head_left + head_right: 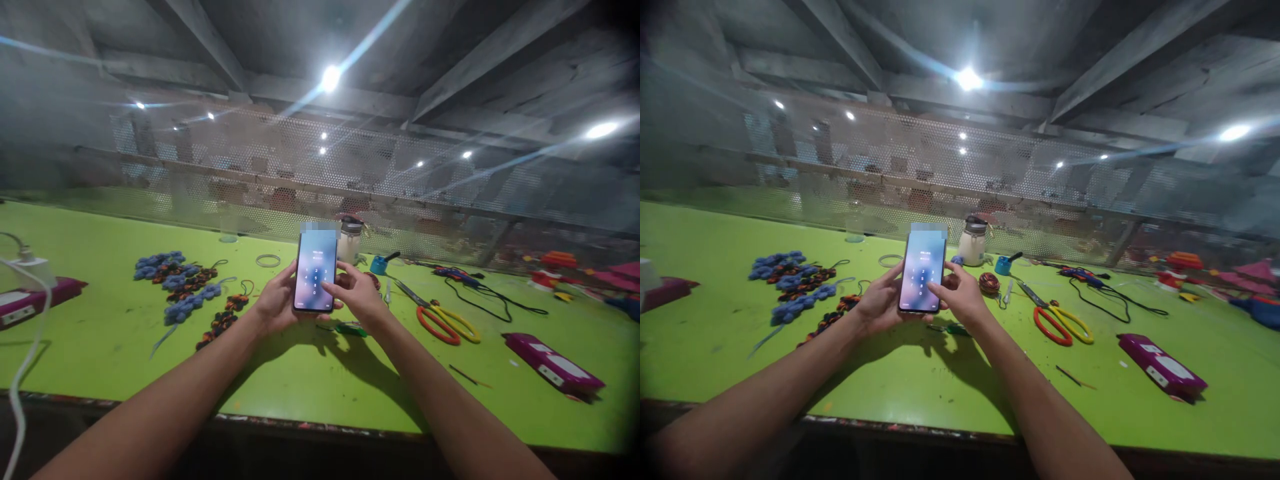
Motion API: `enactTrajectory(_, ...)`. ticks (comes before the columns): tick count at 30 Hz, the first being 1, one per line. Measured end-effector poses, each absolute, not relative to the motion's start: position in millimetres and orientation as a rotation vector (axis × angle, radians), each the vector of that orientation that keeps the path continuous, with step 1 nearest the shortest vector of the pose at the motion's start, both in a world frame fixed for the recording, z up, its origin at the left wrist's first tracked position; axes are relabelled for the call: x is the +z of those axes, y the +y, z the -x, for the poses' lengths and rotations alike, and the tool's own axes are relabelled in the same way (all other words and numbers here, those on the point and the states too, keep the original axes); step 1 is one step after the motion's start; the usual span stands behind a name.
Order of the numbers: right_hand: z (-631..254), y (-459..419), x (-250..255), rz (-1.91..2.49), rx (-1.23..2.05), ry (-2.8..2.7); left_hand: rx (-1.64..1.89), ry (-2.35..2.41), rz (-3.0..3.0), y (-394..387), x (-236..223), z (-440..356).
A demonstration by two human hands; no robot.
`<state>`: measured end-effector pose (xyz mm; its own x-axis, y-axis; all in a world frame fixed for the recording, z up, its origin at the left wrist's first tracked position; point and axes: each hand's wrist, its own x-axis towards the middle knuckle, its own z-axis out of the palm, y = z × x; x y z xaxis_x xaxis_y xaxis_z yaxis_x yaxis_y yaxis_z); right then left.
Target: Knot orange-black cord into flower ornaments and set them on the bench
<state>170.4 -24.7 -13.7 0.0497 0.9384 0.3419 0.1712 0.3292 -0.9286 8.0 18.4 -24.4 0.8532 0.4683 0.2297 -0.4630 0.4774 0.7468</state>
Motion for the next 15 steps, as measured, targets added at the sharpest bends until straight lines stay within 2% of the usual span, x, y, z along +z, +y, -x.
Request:
enactTrajectory(10,-163.1,-28.2,-10.4,1.071,0.787,-1.378,0.59,0.0,-0.903,16.9,-26.2,-9.5)
enactTrajectory(15,-159.9,-23.6,-16.3,1.163,0.607,-1.369,0.613,0.038,-0.903,11.8,-28.2,-16.0)
